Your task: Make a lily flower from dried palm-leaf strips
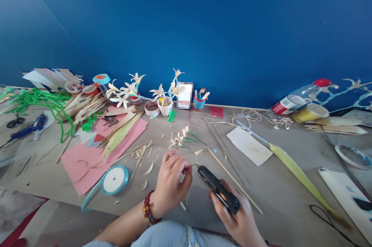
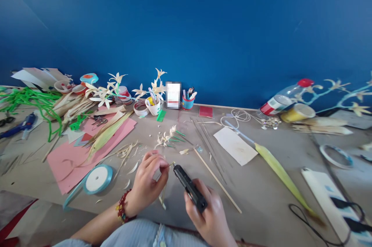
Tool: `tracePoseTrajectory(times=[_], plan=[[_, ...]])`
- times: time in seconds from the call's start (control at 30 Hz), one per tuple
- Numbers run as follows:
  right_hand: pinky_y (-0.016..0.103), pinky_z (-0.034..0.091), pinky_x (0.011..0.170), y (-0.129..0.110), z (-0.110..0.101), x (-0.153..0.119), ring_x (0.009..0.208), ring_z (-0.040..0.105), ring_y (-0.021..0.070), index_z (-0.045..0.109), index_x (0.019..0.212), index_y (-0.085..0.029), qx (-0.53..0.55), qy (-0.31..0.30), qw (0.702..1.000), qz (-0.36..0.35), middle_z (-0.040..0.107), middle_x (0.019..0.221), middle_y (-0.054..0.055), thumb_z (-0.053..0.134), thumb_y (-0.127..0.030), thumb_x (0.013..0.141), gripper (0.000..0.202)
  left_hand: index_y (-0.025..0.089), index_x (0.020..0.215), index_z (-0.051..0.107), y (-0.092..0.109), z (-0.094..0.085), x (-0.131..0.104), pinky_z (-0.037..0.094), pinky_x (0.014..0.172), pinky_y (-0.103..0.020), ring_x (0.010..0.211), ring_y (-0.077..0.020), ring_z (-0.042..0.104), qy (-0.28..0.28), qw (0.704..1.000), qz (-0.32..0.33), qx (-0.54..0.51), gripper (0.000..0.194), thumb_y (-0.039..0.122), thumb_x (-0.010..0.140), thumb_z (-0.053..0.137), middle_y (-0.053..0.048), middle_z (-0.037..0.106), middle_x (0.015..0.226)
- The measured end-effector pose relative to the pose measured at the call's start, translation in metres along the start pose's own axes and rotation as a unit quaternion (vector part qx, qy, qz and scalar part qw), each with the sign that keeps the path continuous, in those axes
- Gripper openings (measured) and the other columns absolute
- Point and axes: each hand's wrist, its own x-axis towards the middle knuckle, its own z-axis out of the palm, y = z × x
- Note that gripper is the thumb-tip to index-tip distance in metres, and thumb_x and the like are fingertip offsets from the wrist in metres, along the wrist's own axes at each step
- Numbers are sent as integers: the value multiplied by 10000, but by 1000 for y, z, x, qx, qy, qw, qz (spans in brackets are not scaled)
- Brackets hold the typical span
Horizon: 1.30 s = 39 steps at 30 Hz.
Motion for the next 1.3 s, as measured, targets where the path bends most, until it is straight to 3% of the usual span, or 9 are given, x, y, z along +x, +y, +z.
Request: tracePoseTrajectory(times=[0.23, 0.87, 1.3], plan=[[254, 517, 521, 1, 0, 0, 553, 691, 203, 572, 888, -219, -30, 7, 999, -36, 697, 659, 33, 519, -248, 908, 63, 220, 776, 508, 0, -2, 1, 438, 944, -407, 627, -146, 551, 4, 1000, -1, 3, 185, 42, 821, 484, 17, 574, 658], [260, 490, 465, -6, -1, 5, 483, 656, 195, 571, 808, -243, -48, 21, 998, -42, 669, 585, 10, 515, -261, 887, 99, 218, 788, 510, 1, -2, -1, 439, 933, -402, 638, -146, 553, 3, 1000, 4, 7, 177, 45, 823, 496, 15, 587, 665], [250, 502, 497, -4, -1, 3, 504, 658, 178, 562, 916, -227, -23, 2, 999, -29, 661, 622, -10, 541, -241, 891, 36, 222, 775, 487, 1, -4, 0, 446, 886, -384, 638, -153, 539, -11, 998, -23, -50, 171, 69, 852, 487, 17, 560, 654]])
